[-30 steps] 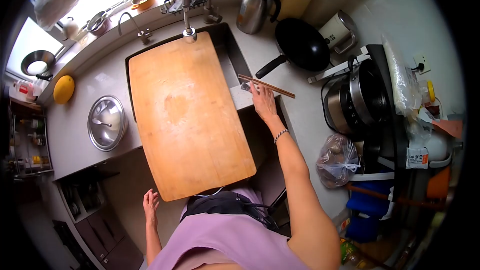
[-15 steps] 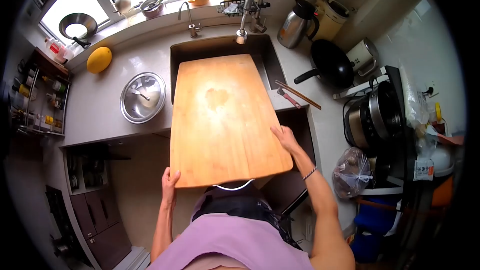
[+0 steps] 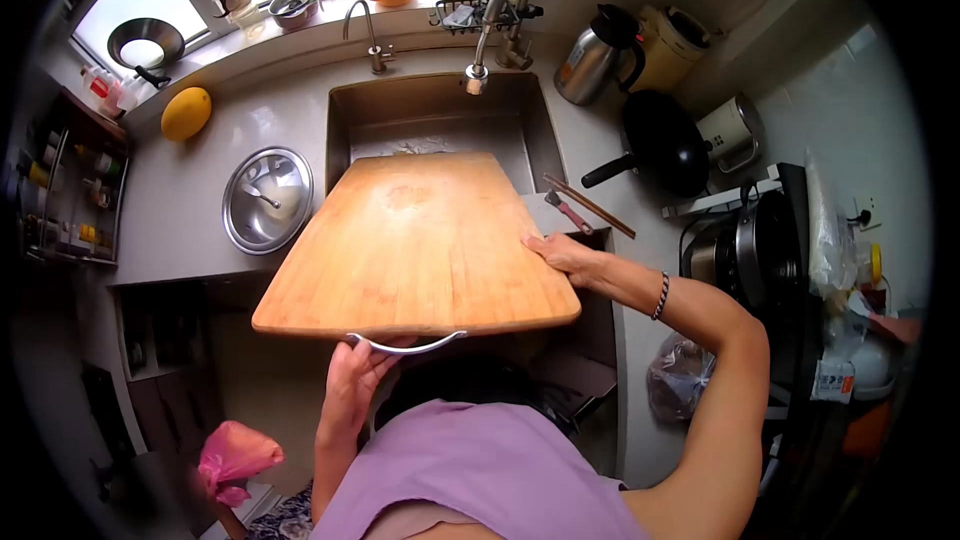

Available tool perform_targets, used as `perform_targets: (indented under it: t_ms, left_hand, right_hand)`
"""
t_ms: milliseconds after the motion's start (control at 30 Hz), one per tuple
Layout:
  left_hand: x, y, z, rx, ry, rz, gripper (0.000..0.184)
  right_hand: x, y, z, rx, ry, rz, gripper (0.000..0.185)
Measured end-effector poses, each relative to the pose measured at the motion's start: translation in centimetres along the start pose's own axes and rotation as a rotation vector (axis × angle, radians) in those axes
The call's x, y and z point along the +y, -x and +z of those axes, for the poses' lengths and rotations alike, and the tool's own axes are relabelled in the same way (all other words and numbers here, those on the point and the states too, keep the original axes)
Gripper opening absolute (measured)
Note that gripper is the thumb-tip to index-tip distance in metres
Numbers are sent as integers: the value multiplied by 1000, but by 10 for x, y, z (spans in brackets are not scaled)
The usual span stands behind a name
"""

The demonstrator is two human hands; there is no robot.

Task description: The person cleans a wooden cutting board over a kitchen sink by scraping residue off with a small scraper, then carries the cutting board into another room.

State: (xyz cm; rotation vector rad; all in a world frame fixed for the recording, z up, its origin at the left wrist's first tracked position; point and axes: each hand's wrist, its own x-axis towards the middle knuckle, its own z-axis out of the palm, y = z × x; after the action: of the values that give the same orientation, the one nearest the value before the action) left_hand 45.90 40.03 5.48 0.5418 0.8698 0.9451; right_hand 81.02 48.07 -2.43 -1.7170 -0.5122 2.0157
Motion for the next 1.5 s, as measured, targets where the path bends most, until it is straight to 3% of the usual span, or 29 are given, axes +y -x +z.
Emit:
perform_targets:
  t_ms: [67, 167, 267, 333, 433, 533, 567, 633, 700, 767, 800, 833, 900, 967, 1000, 1033, 1100, 1133, 1200, 1267, 1300, 1367, 1500]
  left_hand:
    - [5, 0, 27, 166, -42, -89, 36]
    - [28, 1, 71, 236, -49, 23, 24]
    - [45, -28, 121, 478, -180, 231, 11]
    - [43, -44, 140, 514, -136, 313, 14]
    - [53, -58, 178, 702, 71, 405, 41]
    - [68, -72, 203, 568, 162, 441, 53]
    - [75, -76, 206, 576, 157, 449, 53]
    - [91, -83, 204, 311, 199, 505, 60]
    - [101, -84, 207, 317, 172, 517, 69]
    - [107, -79, 205, 321, 175, 517, 70]
    - [110, -76, 205, 341, 213, 516, 70]
    - [111, -76, 209, 395, 210, 524, 70]
    - [113, -71, 207, 416, 234, 512, 70]
    - [113, -62, 208, 483, 261, 528, 68]
    - [112, -57, 209, 490, 302, 527, 67]
    - [112, -54, 210, 491, 342, 528, 66]
    - [121, -47, 211, 579, 302, 396, 77]
    - [121, -46, 210, 593, 310, 416, 76]
    - [120, -46, 209, 622, 330, 425, 75]
    - [122, -51, 207, 533, 417, 480, 76]
    - [122, -53, 207, 536, 414, 483, 76]
    - [124, -47, 216, 612, 339, 405, 76]
    - [122, -37, 207, 592, 285, 351, 77]
  right_hand:
    - [-3, 1, 5, 5, -5, 48, 44]
    - [-48, 18, 5, -39, 0, 126, 45]
    - [-82, 27, -10, -191, -110, 210, 48]
    - [-96, 24, -22, -229, -122, 218, 48]
    - [-124, 26, -32, -267, -142, 261, 48]
    - [-161, 29, -49, -407, -27, 337, 47]
    - [-179, 20, -65, -562, 131, 406, 47]
    - [-235, 1, -79, -715, 1199, 170, 44]
    - [-254, -33, -77, -449, 2079, -638, 47]
    - [-238, -87, -29, -689, 1233, -1020, 43]
    - [-230, -96, 7, -900, 919, -937, 47]
    - [-217, -112, 44, -1069, 914, -1104, 52]
    - [-195, -126, 103, -1400, 767, -933, 58]
    - [-123, -224, 126, -1219, 722, -837, 59]
    - [-43, -354, 120, -1080, 818, -761, 56]
    - [-71, -351, 79, -841, 1527, -395, 53]
    - [-135, -337, 35, -498, 2214, -204, 48]
    - [-147, -339, 36, -520, 2269, -443, 48]
    - [-135, -328, 87, -556, 1015, -691, 47]
    - [-146, -250, 136, -893, 587, -902, 51]
    - [-137, -242, 150, -1006, 516, -927, 53]
    - [-34, -361, 131, -826, 717, -762, 56]
    - [-137, -370, 82, -603, 1197, -680, 52]
